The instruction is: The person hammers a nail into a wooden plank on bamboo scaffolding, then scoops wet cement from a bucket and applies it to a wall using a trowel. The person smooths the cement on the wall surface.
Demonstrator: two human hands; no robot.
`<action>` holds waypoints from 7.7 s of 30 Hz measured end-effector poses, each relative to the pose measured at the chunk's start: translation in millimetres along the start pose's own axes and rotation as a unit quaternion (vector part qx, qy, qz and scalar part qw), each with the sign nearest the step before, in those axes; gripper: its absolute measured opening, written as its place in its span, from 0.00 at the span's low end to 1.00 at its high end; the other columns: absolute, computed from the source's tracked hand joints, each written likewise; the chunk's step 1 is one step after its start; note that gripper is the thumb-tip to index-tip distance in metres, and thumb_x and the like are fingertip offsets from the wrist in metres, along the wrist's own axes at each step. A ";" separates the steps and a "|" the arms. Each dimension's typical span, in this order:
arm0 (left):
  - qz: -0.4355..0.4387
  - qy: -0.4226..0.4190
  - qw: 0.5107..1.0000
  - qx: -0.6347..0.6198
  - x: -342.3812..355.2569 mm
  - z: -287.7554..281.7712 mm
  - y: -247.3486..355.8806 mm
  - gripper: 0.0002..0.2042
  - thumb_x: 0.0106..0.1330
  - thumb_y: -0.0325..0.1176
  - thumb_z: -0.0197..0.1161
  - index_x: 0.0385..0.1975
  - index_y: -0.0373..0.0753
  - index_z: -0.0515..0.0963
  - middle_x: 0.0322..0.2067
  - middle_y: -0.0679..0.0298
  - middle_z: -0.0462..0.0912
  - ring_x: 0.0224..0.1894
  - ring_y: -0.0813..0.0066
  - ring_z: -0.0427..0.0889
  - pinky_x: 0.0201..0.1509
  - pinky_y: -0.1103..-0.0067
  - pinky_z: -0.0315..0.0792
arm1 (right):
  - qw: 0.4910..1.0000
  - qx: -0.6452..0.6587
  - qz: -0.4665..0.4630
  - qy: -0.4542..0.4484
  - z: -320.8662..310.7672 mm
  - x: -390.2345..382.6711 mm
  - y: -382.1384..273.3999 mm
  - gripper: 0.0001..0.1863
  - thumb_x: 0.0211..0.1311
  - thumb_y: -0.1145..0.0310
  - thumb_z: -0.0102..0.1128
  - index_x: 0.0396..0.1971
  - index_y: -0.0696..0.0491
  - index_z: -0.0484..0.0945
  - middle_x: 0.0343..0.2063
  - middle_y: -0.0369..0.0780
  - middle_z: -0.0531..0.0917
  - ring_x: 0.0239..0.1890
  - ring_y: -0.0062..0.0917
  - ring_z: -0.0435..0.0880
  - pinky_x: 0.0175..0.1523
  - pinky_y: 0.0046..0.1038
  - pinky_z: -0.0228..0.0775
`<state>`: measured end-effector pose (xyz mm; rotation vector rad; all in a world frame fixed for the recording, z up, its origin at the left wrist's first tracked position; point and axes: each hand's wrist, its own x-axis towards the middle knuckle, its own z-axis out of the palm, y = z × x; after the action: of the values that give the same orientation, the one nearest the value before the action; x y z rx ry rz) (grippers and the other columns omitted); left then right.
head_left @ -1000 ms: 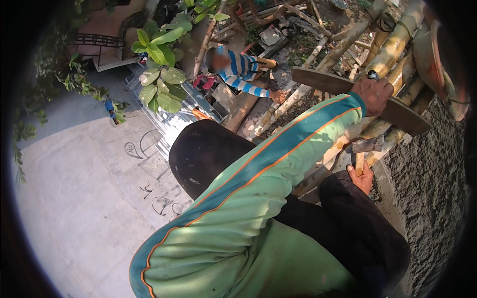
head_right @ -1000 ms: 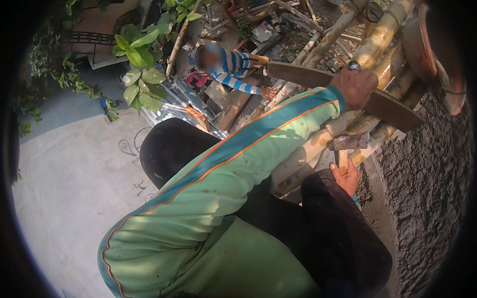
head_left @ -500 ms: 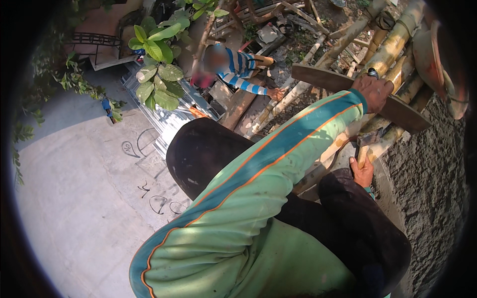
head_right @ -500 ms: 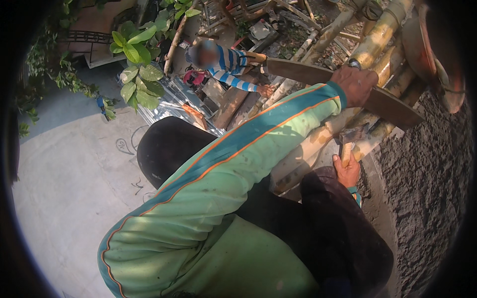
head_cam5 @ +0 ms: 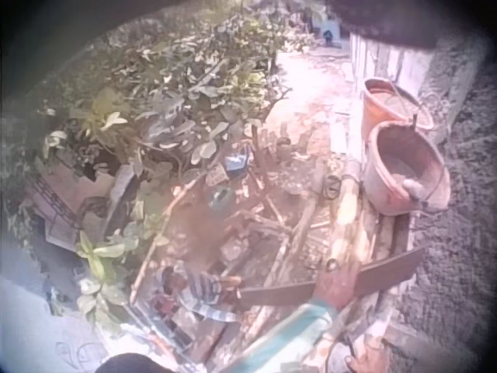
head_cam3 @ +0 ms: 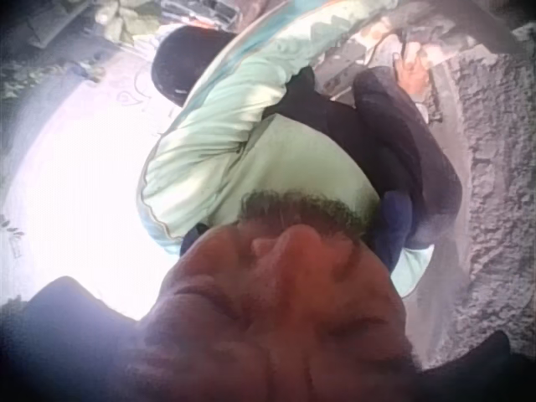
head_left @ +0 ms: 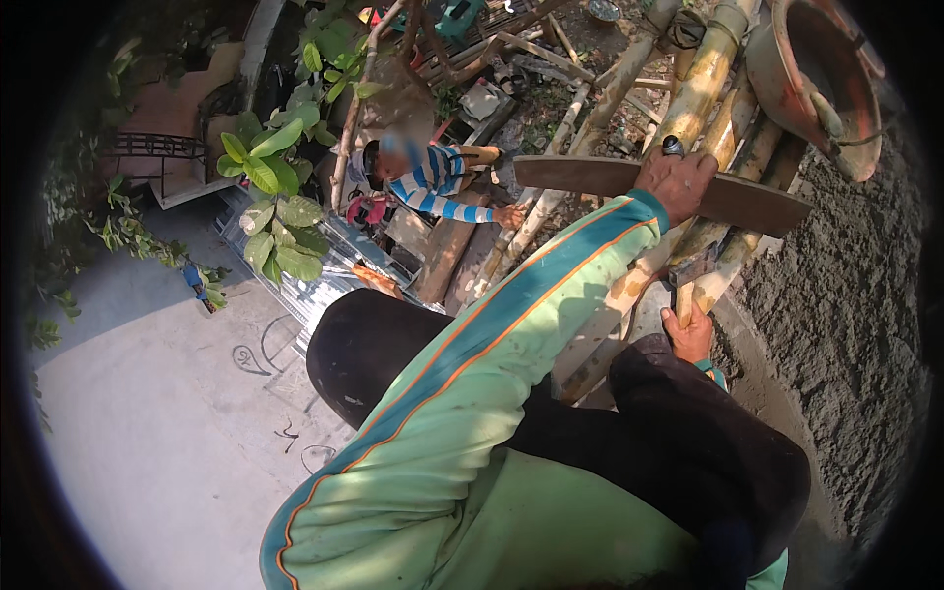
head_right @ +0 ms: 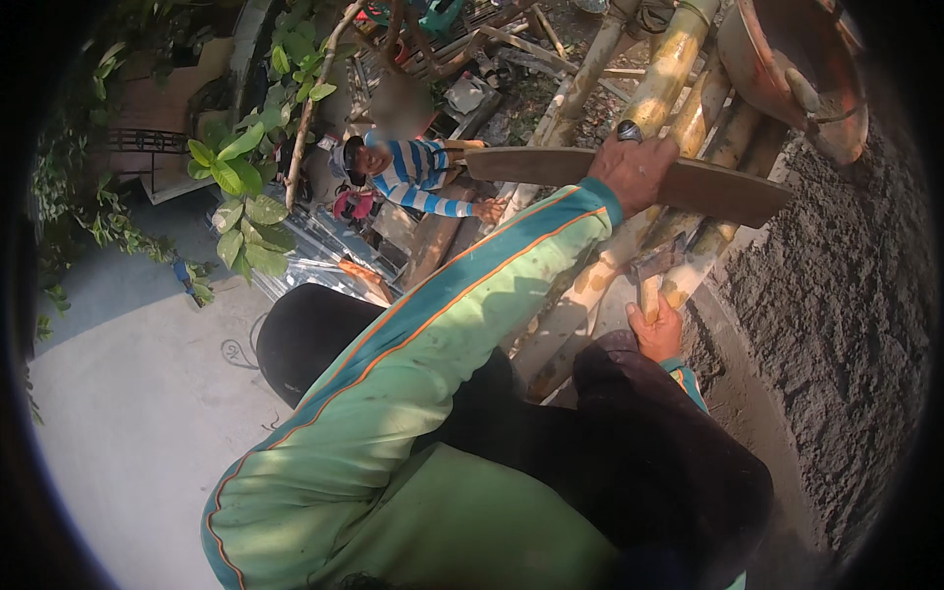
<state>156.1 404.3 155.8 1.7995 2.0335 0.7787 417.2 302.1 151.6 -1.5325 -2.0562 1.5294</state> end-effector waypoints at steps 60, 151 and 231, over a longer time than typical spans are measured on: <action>-0.432 0.289 0.719 -0.462 10.0 46.3 11.2 0.06 0.77 0.30 0.53 0.46 0.37 0.68 0.37 0.63 0.75 0.37 0.72 0.73 0.47 0.73 0.71 | 0.990 -0.001 -0.004 0.144 -65.5 90.7 -108.8 0.31 0.63 0.53 0.68 0.53 0.64 0.74 0.41 0.58 0.85 0.47 0.53 0.86 0.51 0.43 0.75; 0.062 0.001 0.994 0.093 -1.9 -12.2 -20.4 0.06 0.62 0.37 0.70 0.34 0.46 0.81 0.35 0.61 0.80 0.31 0.53 0.84 0.35 0.61 0.76 | 0.967 -0.240 0.029 0.084 -82.2 101.9 -46.2 0.21 0.74 0.52 0.53 0.45 0.58 0.68 0.31 0.60 0.84 0.37 0.60 0.83 0.41 0.56 0.73; 0.111 0.089 0.989 0.035 3.4 1.4 -30.3 0.05 0.60 0.37 0.72 0.32 0.48 0.84 0.32 0.67 0.82 0.28 0.60 0.84 0.31 0.66 0.75 | 0.971 -0.204 -0.051 0.118 -52.4 102.2 -56.9 0.18 0.75 0.52 0.53 0.49 0.52 0.69 0.33 0.53 0.85 0.37 0.57 0.84 0.39 0.55 0.74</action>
<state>131.8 406.0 137.4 2.0908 2.0123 0.9745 367.2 417.2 177.9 -1.6111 -2.3586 0.8724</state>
